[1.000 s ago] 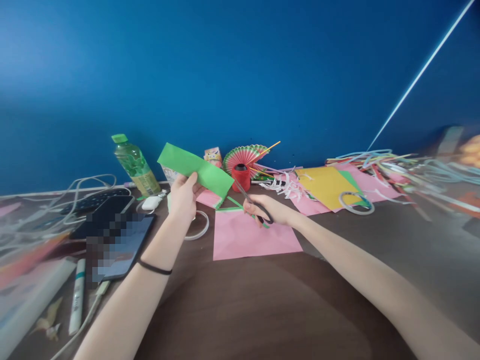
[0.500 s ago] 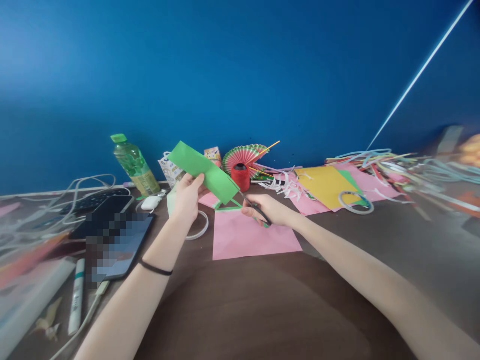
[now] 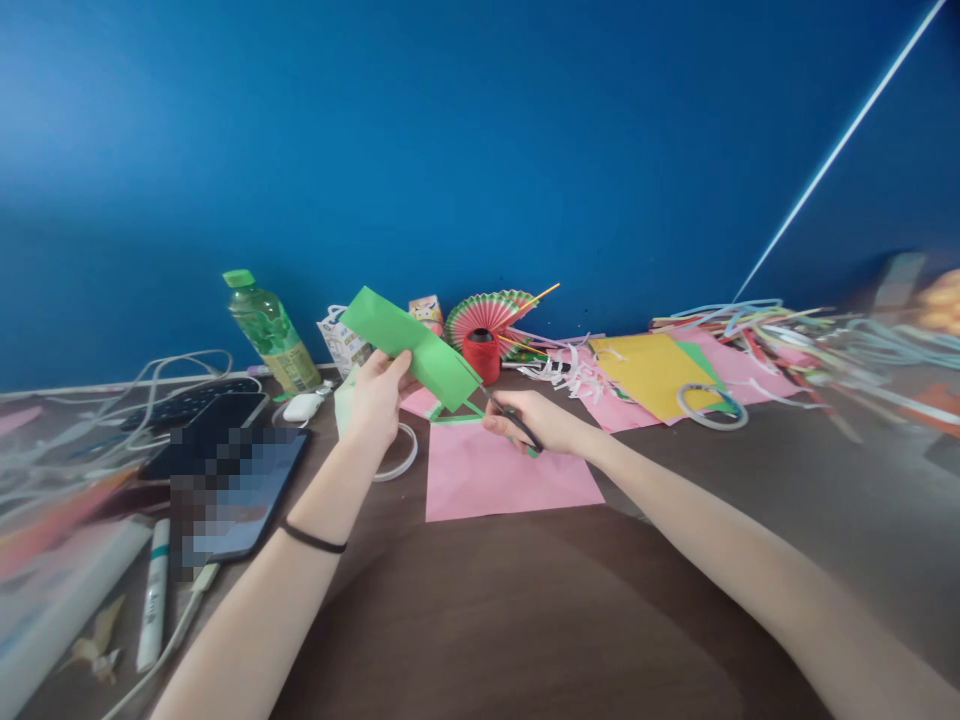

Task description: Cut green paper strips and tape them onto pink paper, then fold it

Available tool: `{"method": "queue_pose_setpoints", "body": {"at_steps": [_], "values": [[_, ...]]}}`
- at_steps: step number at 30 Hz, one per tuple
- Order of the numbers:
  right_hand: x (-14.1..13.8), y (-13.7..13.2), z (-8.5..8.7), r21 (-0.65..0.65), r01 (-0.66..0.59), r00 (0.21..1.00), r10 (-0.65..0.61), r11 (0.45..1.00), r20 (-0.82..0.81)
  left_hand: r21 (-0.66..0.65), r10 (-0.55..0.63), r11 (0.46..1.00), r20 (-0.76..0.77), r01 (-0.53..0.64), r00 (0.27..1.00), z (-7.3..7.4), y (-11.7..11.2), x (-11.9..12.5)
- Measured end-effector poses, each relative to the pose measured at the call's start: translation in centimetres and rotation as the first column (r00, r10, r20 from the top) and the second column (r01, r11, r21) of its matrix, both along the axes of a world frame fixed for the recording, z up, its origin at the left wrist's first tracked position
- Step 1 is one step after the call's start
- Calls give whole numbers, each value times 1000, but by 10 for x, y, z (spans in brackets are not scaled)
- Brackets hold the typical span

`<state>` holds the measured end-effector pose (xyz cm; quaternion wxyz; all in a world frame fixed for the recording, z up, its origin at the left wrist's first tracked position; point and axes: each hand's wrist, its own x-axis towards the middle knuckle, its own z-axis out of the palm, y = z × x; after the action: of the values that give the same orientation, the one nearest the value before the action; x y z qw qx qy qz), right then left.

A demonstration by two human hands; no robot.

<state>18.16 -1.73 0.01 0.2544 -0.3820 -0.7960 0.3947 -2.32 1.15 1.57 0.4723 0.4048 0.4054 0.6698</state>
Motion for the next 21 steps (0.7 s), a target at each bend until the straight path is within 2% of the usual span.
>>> {"method": "queue_pose_setpoints", "body": {"at_steps": [21], "values": [[0, -1, 0, 15, 31, 1000, -31, 999, 0, -14, 15, 1000, 0, -15, 1000, -3, 0, 1]]}}
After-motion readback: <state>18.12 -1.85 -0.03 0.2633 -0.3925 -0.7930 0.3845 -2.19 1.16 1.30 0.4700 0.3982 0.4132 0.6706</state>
